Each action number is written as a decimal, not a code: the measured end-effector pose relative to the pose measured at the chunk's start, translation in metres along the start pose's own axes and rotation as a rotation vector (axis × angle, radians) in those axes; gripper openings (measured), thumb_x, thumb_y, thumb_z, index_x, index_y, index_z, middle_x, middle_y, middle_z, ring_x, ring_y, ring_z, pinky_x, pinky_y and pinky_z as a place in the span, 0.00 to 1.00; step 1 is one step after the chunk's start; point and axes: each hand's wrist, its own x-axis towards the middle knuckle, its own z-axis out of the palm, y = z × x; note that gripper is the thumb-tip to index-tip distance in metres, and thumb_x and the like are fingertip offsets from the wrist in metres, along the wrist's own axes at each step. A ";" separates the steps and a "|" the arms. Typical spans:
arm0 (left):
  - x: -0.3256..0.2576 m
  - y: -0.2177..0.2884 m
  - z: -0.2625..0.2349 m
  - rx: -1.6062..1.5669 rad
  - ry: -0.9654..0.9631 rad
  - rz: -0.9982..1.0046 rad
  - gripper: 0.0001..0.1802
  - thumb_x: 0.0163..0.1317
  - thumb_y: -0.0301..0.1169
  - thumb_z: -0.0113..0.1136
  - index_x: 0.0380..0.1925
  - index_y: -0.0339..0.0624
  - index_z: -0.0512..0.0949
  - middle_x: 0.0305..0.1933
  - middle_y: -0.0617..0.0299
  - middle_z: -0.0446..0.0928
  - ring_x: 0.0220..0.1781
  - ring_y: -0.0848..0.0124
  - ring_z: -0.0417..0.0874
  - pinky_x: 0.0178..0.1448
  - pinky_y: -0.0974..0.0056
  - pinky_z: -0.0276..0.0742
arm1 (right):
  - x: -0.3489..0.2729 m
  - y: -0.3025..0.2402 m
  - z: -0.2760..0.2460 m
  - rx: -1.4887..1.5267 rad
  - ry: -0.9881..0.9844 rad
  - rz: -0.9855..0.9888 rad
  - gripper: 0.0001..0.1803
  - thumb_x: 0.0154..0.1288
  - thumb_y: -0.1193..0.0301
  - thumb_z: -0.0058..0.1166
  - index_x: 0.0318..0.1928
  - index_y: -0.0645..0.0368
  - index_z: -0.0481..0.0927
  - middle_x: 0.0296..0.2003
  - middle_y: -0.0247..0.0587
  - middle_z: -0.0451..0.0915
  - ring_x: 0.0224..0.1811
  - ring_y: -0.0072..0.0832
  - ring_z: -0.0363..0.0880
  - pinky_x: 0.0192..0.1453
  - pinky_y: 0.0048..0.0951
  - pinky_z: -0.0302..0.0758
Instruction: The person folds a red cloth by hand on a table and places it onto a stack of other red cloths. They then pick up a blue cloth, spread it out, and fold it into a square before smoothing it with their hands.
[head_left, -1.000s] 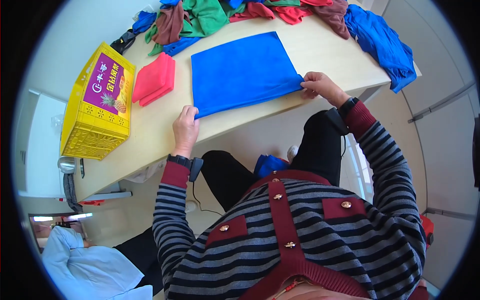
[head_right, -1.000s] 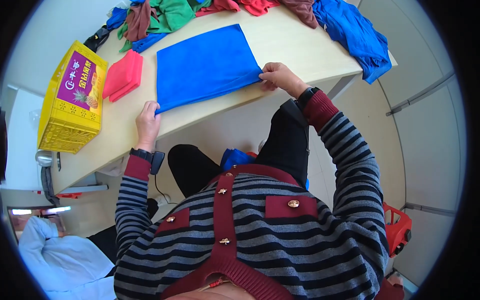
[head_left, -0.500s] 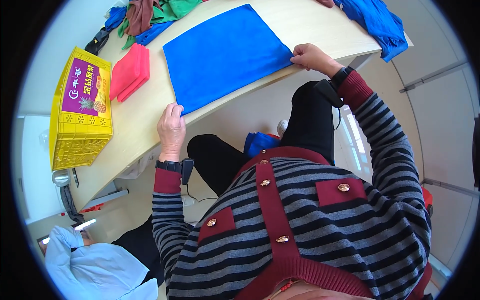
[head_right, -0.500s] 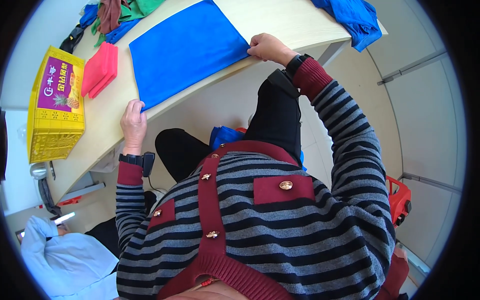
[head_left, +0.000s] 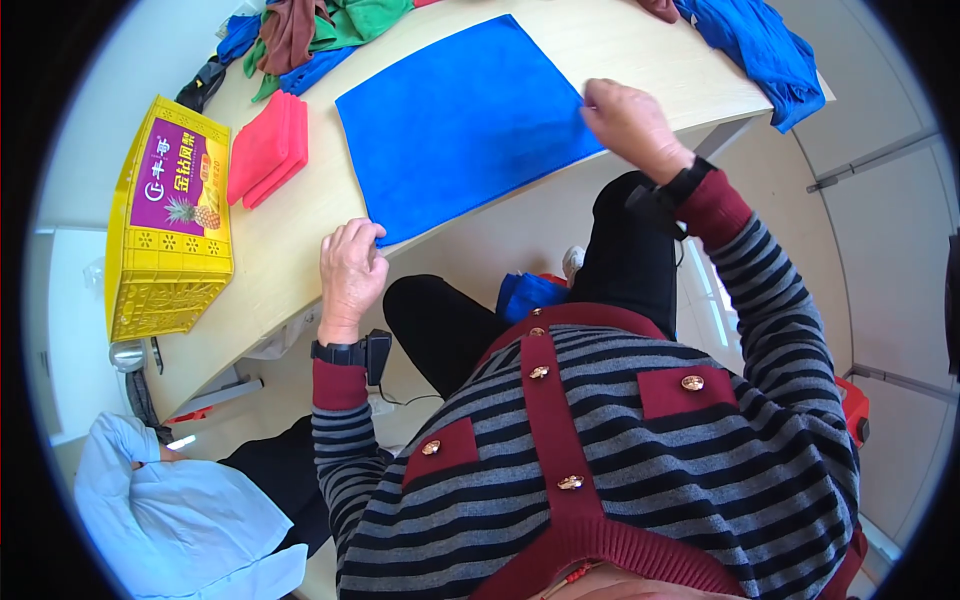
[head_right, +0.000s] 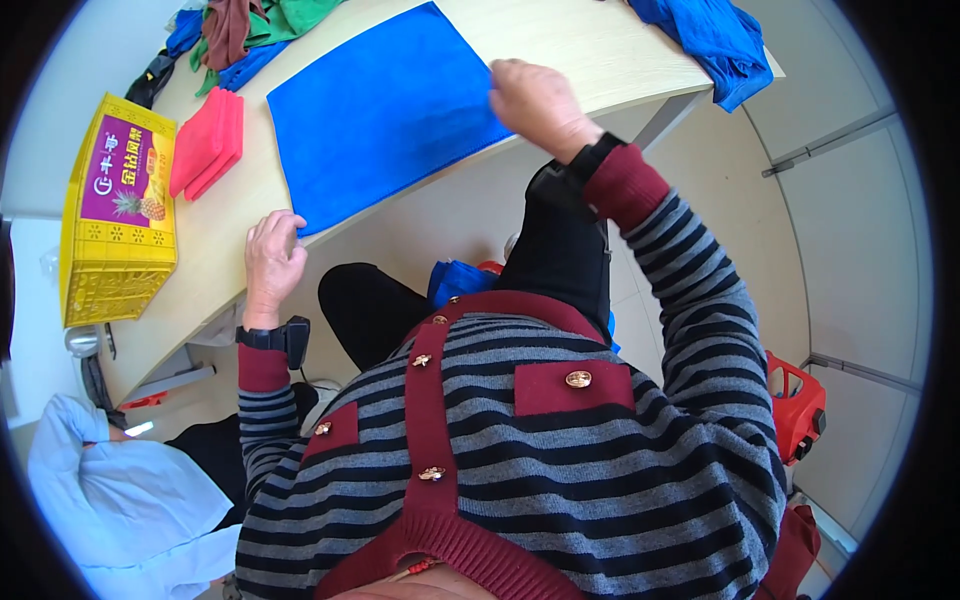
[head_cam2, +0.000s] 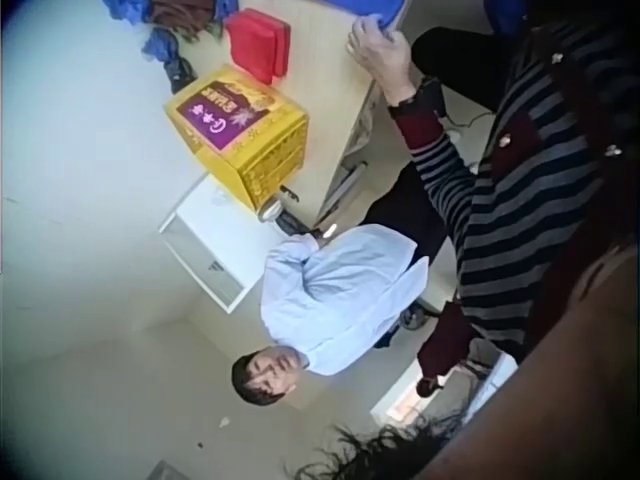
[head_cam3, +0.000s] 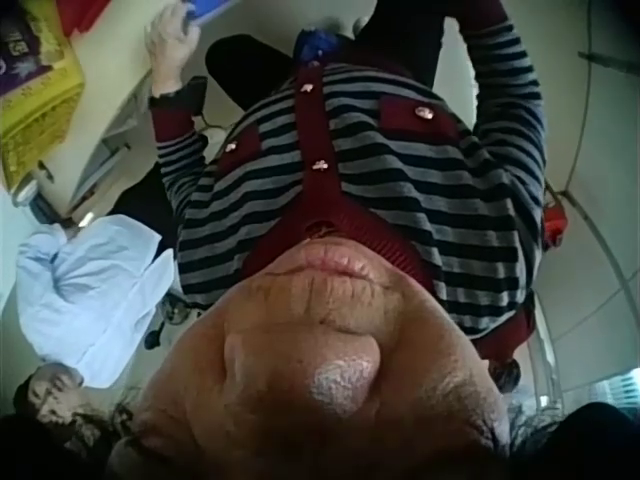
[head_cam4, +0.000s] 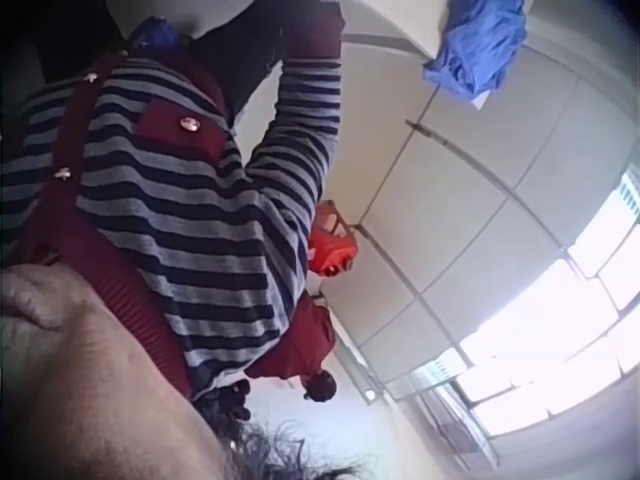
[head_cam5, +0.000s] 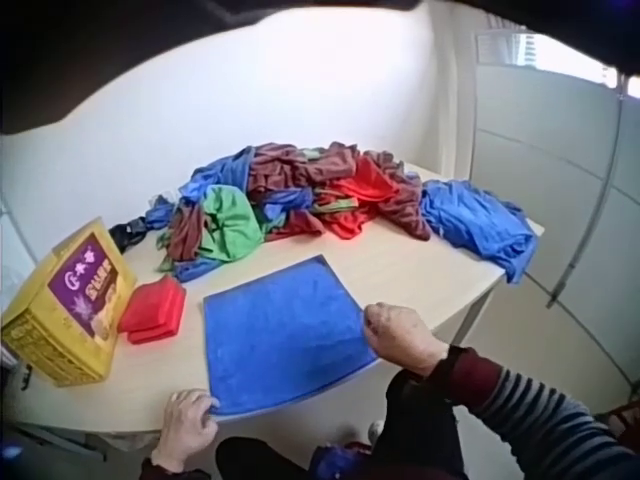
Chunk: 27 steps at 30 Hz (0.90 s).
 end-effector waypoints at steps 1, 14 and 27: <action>0.004 -0.001 -0.002 -0.043 -0.017 -0.003 0.10 0.53 0.23 0.64 0.37 0.42 0.79 0.44 0.57 0.80 0.48 0.53 0.82 0.54 0.53 0.75 | 0.003 -0.015 0.003 0.121 0.124 -0.110 0.10 0.70 0.66 0.55 0.45 0.59 0.80 0.39 0.44 0.84 0.39 0.45 0.83 0.47 0.42 0.81; 0.162 -0.006 0.099 -0.010 -0.225 0.199 0.29 0.73 0.51 0.49 0.71 0.57 0.69 0.79 0.55 0.60 0.80 0.52 0.58 0.79 0.40 0.52 | -0.010 -0.100 0.063 0.029 -0.025 -0.391 0.35 0.77 0.40 0.33 0.72 0.43 0.70 0.75 0.47 0.61 0.78 0.52 0.56 0.77 0.63 0.52; 0.275 -0.086 0.146 0.110 -0.296 -0.195 0.35 0.73 0.61 0.43 0.77 0.69 0.60 0.83 0.58 0.51 0.84 0.51 0.49 0.76 0.24 0.42 | -0.009 -0.101 0.061 0.095 -0.084 -0.317 0.37 0.74 0.36 0.35 0.73 0.41 0.69 0.75 0.47 0.62 0.79 0.53 0.52 0.80 0.63 0.46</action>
